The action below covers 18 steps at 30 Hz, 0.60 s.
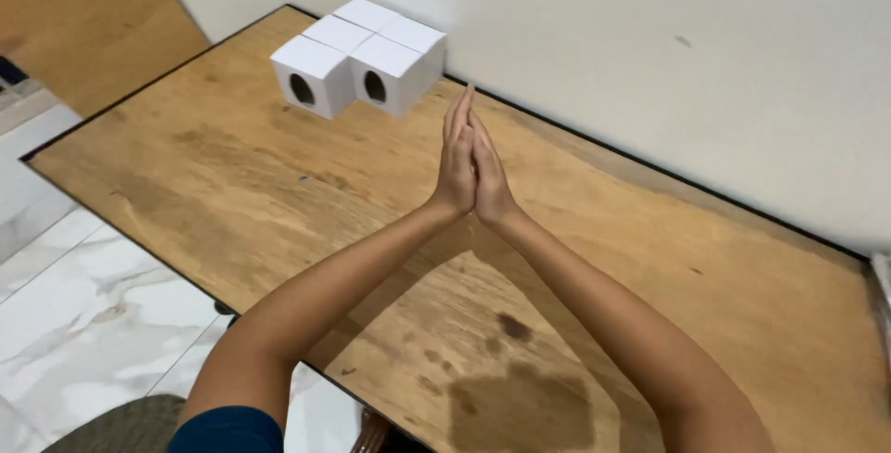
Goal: Folding a flat cardboard template into a small white box with a circular cutout.
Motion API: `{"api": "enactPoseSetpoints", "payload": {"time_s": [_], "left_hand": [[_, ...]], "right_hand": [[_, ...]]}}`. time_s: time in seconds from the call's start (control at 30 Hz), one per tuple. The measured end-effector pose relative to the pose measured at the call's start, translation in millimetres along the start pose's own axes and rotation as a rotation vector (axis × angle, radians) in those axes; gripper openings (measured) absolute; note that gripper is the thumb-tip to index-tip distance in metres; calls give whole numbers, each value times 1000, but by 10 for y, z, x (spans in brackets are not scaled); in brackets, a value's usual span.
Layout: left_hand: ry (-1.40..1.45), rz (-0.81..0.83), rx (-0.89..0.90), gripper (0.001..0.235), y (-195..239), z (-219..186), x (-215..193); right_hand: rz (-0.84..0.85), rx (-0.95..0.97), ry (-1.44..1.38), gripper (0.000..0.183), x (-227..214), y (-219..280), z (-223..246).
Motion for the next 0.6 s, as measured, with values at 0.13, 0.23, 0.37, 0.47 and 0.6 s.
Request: {"api": "enactPoseSetpoints", "payload": {"time_s": [0.13, 0.23, 0.37, 0.47, 0.6], "left_hand": [[100, 151, 113, 72, 487, -777, 786], [233, 267, 187, 88, 965, -1486, 1219], [391, 438, 184, 94, 1771, -2067, 1610], [435, 557, 118, 89, 2372, -2237, 1830], [465, 591, 121, 86, 2868, -2428, 1912]], "right_hand": [[-98, -80, 108, 62, -814, 680, 429], [-176, -156, 194, 64, -1300, 1395, 751], [-301, -240, 320, 66, -1680, 2405, 1042], [-395, -265, 413, 68, -1831, 3118, 1186], [-486, -307, 536, 70, -1901, 3674, 1359]]}}
Point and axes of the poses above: each hand's wrist, its own y-axis away from the middle knuckle, its own x-axis out of the palm, z = x × y, the point moved 10 cm from there along -y, towards the middle knuckle, and after that the axes turned 12 degrees about -y, right-handed, at the moved point
